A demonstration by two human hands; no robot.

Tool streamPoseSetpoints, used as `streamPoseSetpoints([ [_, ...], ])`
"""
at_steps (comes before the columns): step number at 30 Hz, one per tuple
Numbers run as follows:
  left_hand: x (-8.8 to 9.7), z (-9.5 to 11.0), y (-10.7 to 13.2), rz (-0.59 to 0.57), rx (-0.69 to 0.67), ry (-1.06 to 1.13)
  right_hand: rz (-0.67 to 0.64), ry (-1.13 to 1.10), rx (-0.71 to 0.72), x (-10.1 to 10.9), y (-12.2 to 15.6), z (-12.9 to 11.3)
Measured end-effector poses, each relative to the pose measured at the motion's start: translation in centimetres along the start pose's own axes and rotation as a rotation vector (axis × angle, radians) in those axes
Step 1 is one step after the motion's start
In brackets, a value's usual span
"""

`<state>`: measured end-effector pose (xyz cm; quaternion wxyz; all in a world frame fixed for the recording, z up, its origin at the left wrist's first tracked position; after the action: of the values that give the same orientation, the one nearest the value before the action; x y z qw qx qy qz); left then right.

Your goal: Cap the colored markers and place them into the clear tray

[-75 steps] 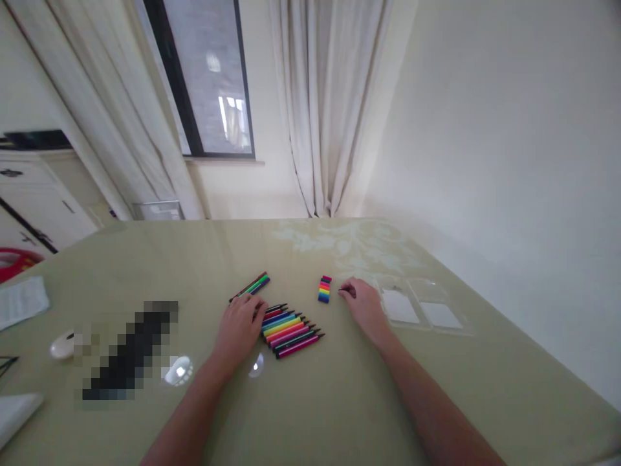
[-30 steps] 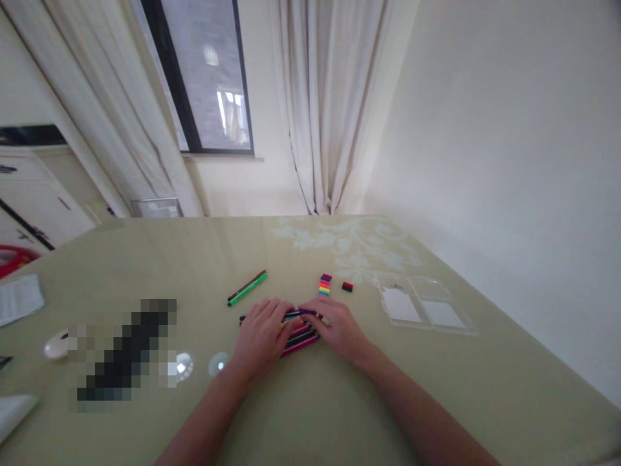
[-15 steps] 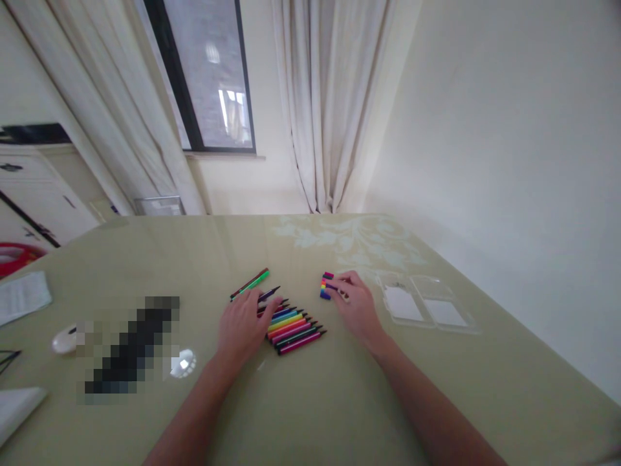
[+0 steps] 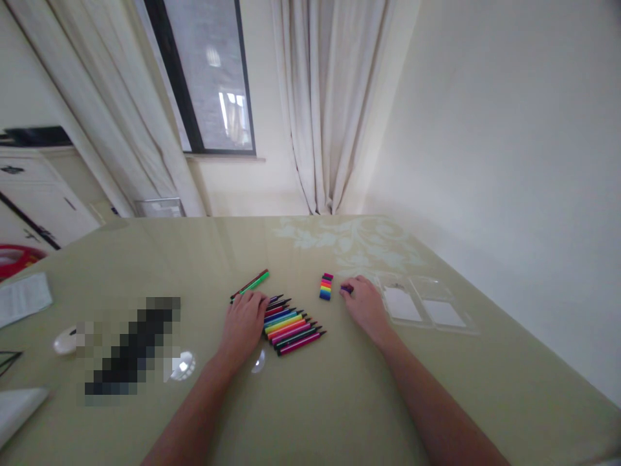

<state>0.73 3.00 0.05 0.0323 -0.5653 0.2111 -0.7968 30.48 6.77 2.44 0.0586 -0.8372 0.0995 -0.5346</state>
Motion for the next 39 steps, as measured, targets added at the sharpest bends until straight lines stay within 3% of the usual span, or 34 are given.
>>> streamPoseSetpoints([
  [8,-0.1,-0.3,-0.3,0.048,-0.026,0.131,-0.029,0.001,-0.016,-0.2,-0.1,0.2],
  [12,0.6,-1.5,-0.3,0.136,0.085,0.020,-0.029,-0.034,-0.009,-0.5,-0.1,0.5],
  [17,1.2,-2.2,0.0,0.079,0.196,-0.115,-0.018,-0.095,0.015,-0.9,-0.3,0.9],
  [23,1.8,-2.5,0.2,0.103,0.296,-0.167,0.003,-0.167,0.021,-1.2,-0.8,1.4],
  [34,2.0,-3.2,0.3,0.079,0.288,-0.098,0.060,-0.147,0.025,-1.4,-1.0,2.1],
  [39,2.0,-3.2,-0.1,0.119,0.273,0.000,0.117,-0.182,0.095,-0.3,-0.3,0.5],
])
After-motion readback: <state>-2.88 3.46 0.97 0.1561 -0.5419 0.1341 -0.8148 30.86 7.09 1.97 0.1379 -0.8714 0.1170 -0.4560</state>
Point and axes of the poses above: each hand's wrist, its own y-axis away from the middle knuckle, its own x-axis out of the back of the hand, z = x × y, the point moved 3 cm from there along -y, towards the middle knuckle, and after that the axes turned 9 degrees about -x, right-handed, at the moved point
